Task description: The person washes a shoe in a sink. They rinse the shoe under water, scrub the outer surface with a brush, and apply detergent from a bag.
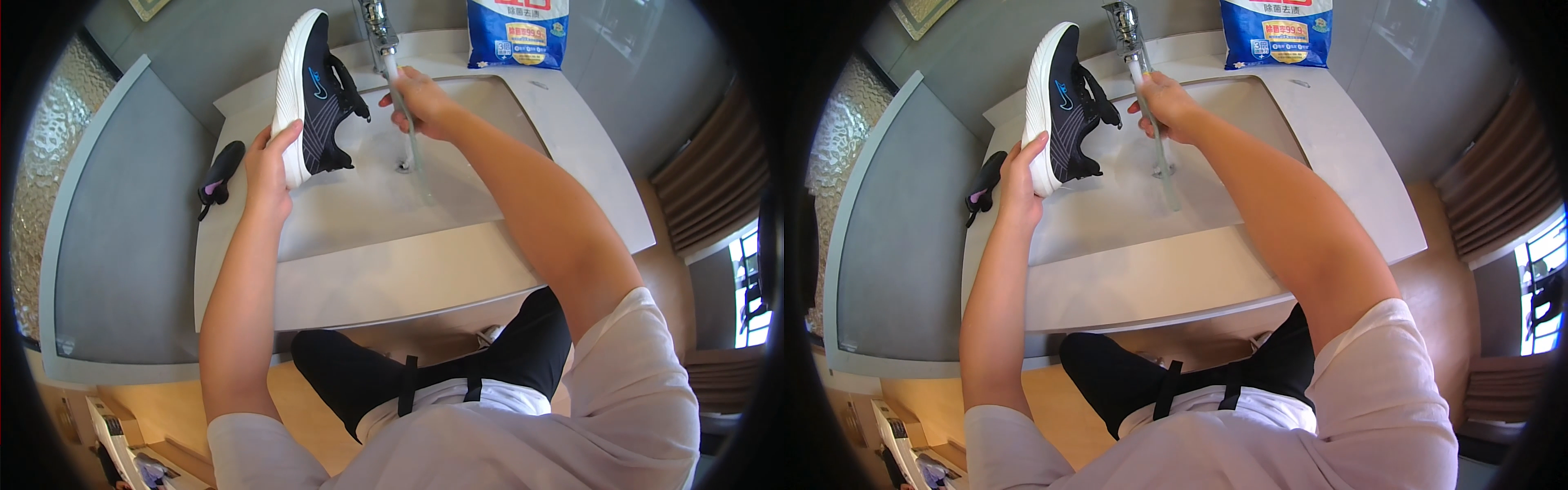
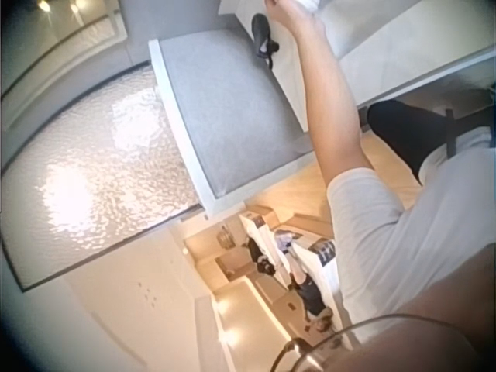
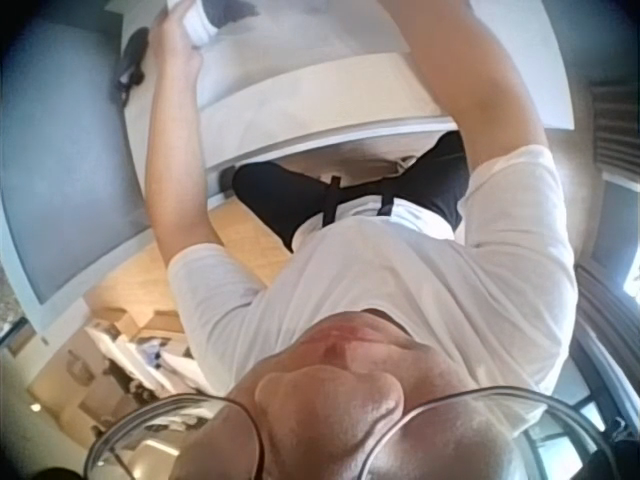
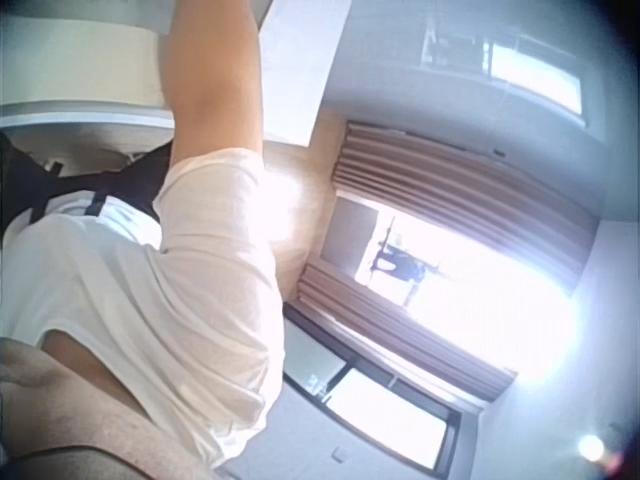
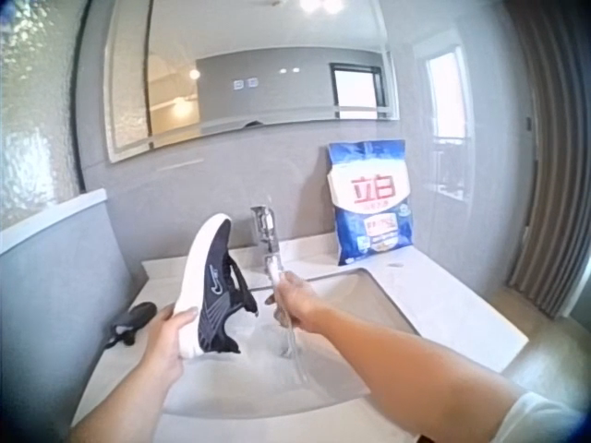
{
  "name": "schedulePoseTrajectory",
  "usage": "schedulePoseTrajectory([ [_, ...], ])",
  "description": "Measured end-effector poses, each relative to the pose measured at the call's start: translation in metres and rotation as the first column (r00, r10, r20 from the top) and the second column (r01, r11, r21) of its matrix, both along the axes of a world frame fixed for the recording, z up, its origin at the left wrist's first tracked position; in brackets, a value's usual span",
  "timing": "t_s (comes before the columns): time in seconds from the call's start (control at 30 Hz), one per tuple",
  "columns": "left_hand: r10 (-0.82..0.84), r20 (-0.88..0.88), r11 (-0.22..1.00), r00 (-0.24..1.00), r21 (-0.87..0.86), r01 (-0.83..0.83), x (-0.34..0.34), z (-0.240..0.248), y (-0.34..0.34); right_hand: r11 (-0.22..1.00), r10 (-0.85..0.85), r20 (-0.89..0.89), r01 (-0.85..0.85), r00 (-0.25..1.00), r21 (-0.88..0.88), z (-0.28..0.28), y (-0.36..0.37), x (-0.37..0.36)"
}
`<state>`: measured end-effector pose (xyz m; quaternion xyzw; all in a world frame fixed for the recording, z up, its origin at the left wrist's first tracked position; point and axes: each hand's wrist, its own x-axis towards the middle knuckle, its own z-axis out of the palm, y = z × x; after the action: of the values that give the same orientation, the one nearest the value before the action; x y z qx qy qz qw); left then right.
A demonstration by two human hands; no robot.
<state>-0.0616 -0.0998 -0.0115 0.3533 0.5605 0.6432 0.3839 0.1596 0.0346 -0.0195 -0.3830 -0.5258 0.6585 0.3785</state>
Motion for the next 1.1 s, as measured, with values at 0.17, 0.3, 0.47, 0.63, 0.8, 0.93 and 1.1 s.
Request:
schedulePoseTrajectory([
  [0.17, 0.009, -0.005, 1.000, 1.000, 0.008, -0.009, 0.002, 0.001, 0.001, 0.990, 0.120, 0.163, -0.130, 0.979, 0.052, 0.002, 0.003, 0.003],
  [0.3, 0.009, -0.003, 1.000, 1.000, 0.004, -0.009, 0.001, 0.001, 0.000, 0.985, 0.175, 0.079, -0.174, 0.981, -0.016, -0.001, 0.005, 0.005],
  [0.47, 0.002, 0.010, 1.000, 1.000, 0.011, -0.002, 0.003, 0.000, 0.002, 0.951, 0.189, -0.270, -0.245, 0.944, -0.190, -0.016, 0.027, 0.009],
  [0.63, -0.008, -0.004, 1.000, 1.000, 0.008, 0.008, 0.003, 0.002, 0.001, 0.948, 0.210, -0.196, -0.249, 0.958, -0.200, -0.012, 0.026, 0.022],
  [0.8, 0.001, 0.021, 1.000, 1.000, 0.014, -0.001, 0.003, -0.001, 0.001, 0.958, 0.247, -0.004, -0.245, 0.969, -0.148, -0.007, 0.011, 0.018],
  [0.93, -0.055, 0.091, 0.998, 0.994, -0.028, 0.057, -0.002, -0.002, 0.000, 0.989, 0.145, 0.062, -0.145, 0.987, -0.017, -0.004, 0.006, 0.000],
  [1.1, -0.121, 0.184, 0.978, 0.975, -0.148, 0.149, 0.013, 0.011, -0.012, 0.972, 0.228, -0.030, -0.230, 0.973, -0.051, -0.004, -0.001, 0.005],
])
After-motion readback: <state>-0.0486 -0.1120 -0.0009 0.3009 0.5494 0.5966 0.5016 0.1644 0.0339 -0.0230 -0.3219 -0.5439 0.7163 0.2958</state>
